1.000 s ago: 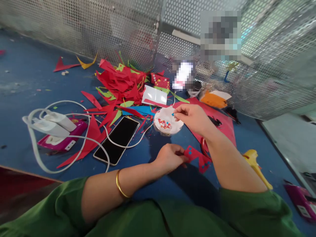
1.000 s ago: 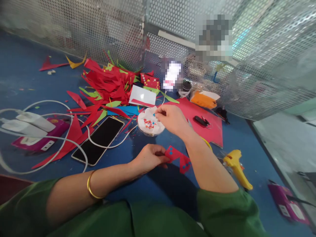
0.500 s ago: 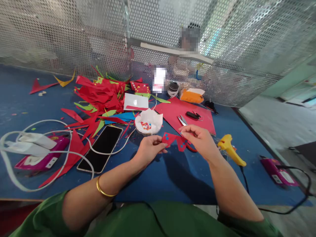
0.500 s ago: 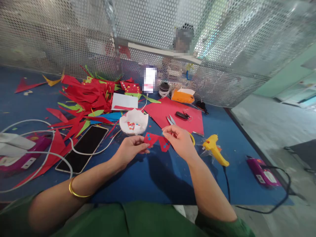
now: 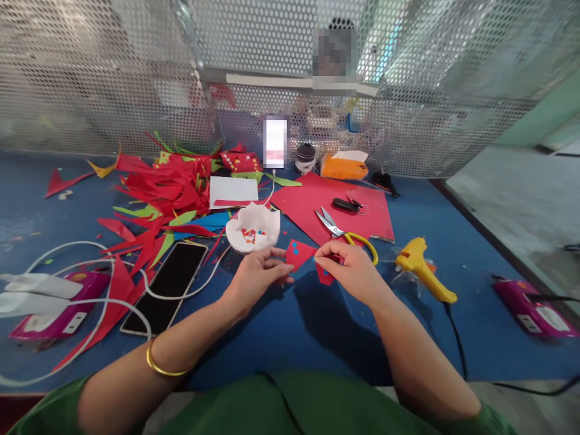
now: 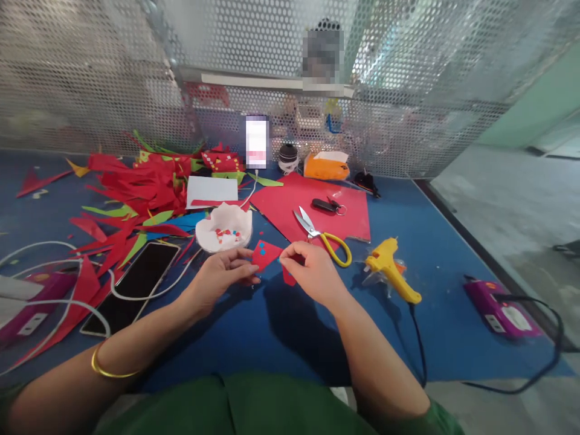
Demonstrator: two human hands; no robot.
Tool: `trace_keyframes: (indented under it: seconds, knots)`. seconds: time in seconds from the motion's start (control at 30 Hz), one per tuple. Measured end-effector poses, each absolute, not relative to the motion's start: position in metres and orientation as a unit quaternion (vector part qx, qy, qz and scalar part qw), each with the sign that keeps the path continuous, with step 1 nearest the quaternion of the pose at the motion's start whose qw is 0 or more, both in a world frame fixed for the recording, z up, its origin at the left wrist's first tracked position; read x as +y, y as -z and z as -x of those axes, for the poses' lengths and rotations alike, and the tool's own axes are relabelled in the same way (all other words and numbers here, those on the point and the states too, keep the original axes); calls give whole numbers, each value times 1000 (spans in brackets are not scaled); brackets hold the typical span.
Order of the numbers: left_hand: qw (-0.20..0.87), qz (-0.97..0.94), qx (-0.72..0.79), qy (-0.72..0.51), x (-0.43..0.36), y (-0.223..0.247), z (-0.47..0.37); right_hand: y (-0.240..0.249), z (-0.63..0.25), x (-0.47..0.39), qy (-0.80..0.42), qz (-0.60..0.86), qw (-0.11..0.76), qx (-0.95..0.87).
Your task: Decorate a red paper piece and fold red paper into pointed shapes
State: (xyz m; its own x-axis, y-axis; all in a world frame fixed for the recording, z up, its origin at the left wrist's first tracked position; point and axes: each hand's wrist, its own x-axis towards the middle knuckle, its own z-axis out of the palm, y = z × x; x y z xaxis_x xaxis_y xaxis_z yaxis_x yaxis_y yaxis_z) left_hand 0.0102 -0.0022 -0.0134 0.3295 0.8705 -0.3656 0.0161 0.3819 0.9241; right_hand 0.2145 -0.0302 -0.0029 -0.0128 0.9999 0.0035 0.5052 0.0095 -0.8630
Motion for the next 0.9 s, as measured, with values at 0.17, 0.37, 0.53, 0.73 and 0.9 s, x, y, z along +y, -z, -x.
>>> trace_keyframes:
  seconds: [0.17, 0.37, 0.53, 0.73, 0.9]
  knots:
    - [639, -472, 483, -369, -5, 16, -13, 2, -215, -30, -333, 628, 348, -611]
    - [656, -477, 477, -339, -9, 20, -10, -1, -213, -32, -336, 628, 340, -614]
    - [680, -455, 483, -313, -10, 22, -9, 2, -213, -32, -343, 613, 362, -612]
    - [678, -433, 487, -340, -12, 23, -10, 8, -202, -38, -262, 610, 426, -615]
    - [674, -442, 479, -349, -12, 24, -9, 13, -188, -44, -223, 589, 424, -651]
